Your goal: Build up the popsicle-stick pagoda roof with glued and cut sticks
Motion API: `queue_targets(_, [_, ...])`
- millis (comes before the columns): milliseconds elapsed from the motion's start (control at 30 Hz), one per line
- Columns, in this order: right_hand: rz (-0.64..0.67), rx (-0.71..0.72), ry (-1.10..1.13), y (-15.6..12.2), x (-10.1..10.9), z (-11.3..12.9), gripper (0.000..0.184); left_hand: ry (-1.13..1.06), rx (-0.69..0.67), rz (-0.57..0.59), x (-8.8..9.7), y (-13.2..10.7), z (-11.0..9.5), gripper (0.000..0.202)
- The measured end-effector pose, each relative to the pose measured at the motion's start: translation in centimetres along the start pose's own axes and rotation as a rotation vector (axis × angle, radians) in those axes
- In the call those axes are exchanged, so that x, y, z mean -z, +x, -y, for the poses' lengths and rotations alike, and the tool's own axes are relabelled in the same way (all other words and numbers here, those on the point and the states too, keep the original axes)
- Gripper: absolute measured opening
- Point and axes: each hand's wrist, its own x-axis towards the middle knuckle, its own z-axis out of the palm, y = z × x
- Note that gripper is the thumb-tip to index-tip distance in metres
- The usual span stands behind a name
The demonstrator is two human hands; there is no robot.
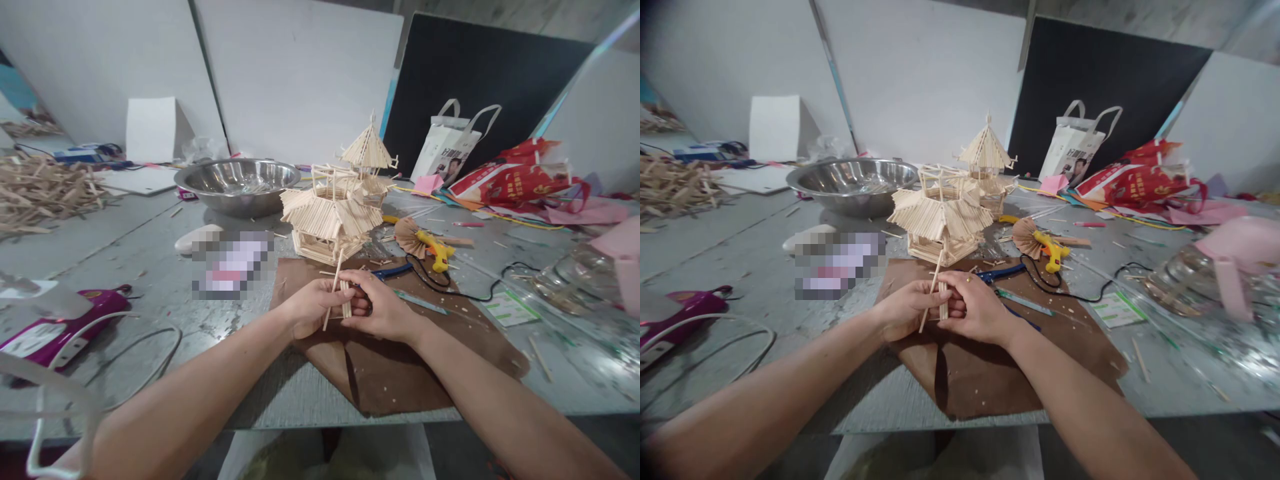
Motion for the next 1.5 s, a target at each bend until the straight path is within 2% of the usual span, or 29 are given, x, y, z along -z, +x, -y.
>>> queue_targets(433, [-0.032,0.038,-0.024,0.1,0.0,0.0,0.054,-0.01,0.012,0.02,-0.2,-0.1,0.0,0.016])
queue_targets(533, [0.009,0.019,0.036,0.0,0.2,0.0,0.065,-0.012,0.004,-0.011,-0.3,-0.2,-0.1,0.013])
queue_targets(633, [0.043,-0.07,0.2,-0.1,0.5,-0.1,0.076,-0.021,0.012,-0.02,-0.5,-0.3,-0.2,0.011])
queue_targets(833, [-0.081,-0.373,0.644,0.3,0.2,-0.2,0.035,0.086,0.07,0.059,-0.9,-0.2,0.4,0.019])
queue_targets(967, [-0.14,-0.405,0.753,0.6,-0.3,0.2,0.016,0.154,0.121,0.087,-1.2,-0.2,0.9,0.02])
queue_targets(1100, [-0.241,-0.454,0.848,0.6,-0.4,0.2,0.012,0.217,0.141,0.111,-1.3,-0.3,0.9,0.022])
queue_targets(1200, [-0.461,-0.444,0.936,0.7,0.4,-0.7,0.014,0.24,0.167,0.118,-1.2,-0.4,0.9,0.023])
queue_targets(1367, [-0.773,-0.45,1.099,0.8,2.9,-2.0,0.02,0.234,0.177,0.109,-0.9,-0.3,0.8,0.024])
queue_targets(1433, [-0.78,-0.46,1.099,0.8,3.4,-2.2,0.022,0.216,0.172,0.075,-0.7,-0.2,0.6,0.024])
queue_targets(1500, [-0.691,-0.497,1.077,0.8,3.4,-2.1,0.022,0.192,0.167,0.045,-0.5,-0.1,0.4,0.024])
